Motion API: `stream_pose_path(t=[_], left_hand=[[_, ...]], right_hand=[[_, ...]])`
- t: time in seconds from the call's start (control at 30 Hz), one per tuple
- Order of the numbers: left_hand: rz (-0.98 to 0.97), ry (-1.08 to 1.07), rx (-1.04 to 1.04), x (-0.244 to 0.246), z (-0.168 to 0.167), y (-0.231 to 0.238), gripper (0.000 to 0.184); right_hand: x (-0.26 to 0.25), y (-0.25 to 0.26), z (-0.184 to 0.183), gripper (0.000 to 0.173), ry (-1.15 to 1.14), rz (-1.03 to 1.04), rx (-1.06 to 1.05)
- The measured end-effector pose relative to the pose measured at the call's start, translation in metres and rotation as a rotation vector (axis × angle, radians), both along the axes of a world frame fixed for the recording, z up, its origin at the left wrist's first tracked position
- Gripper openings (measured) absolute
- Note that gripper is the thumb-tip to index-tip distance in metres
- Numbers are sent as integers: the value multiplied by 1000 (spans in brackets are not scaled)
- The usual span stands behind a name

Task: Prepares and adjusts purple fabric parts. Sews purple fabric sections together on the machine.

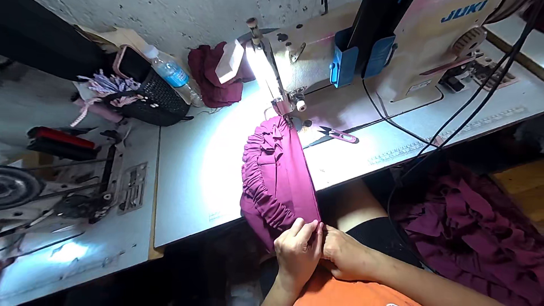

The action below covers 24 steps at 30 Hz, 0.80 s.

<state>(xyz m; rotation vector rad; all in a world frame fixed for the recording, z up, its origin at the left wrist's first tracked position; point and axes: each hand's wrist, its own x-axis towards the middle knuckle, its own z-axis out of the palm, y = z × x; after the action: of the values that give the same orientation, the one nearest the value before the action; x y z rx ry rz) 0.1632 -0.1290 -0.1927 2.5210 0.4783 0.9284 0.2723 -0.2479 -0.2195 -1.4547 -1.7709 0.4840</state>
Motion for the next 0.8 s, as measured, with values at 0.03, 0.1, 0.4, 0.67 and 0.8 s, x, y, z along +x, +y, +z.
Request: stream_pose_path(t=[0.03,0.1,0.4,0.67,0.8], left_hand=[[6,32,10,0,-3,0,18],[17,105,22,-1,-6,2,18],[-3,181,-85,2,-1,6,20],[17,222,22,5,7,2,22],[84,362,18,13,8,0,23]], right_hand=[[0,1,-2,8,-20,-2,15],[1,1,-3,9,-62,11,-8],[0,1,-10,19,-190,22,67],[0,-1,-4,22,-220,24,89],[1,-2,-5,21,-188,36,59]])
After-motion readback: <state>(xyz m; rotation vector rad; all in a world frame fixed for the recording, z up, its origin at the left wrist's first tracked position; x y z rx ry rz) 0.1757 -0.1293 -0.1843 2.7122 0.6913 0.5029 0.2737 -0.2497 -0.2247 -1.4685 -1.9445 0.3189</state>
